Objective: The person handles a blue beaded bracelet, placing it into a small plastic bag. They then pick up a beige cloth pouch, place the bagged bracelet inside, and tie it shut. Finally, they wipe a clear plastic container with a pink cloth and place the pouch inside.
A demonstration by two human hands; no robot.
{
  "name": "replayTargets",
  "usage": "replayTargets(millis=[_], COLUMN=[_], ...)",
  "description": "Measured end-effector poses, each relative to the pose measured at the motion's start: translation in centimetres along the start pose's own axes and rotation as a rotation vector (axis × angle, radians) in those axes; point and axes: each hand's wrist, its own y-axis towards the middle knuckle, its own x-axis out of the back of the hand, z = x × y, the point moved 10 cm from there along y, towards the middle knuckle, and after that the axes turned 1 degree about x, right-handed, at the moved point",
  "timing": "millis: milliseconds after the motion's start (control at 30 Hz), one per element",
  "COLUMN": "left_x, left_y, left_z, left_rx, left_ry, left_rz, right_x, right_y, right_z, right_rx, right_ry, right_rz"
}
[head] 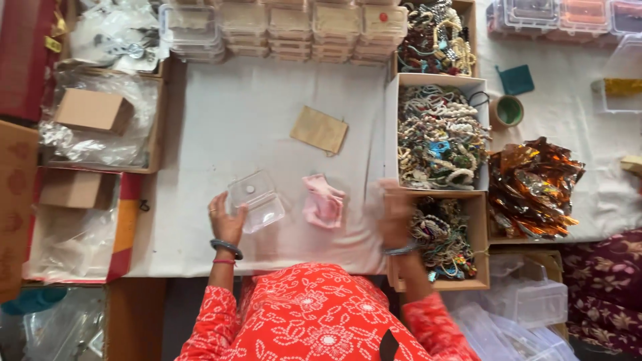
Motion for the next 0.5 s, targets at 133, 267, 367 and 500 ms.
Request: replayTargets(millis=[133,267,367,500], left_x=[-2.3,-3.3,-3.4,-3.2], left_y=[-0.6,-1.5,-1.9,-2.4], left_z=[0.4,0.0,-0.7,-1.3], left_rx=[-0.142,-0.245,-0.298,-0.384], left_ry=[0.181,0.236,0.260,0.238], left_rz=[0.163,0.323,0.379,0.420], right_x=[-10.3,-18.7,-18.7,-18.9], right_y=[0.0,-4.1,-3.5,-4.1], right_z=[12.1,8.5,10.3,20.3], right_rx=[0.184,0.159,0.039,0.108], right_ry=[0.115,0.036,0.140,0.279], right_rz=[0.448,0.488,0.420,0.611])
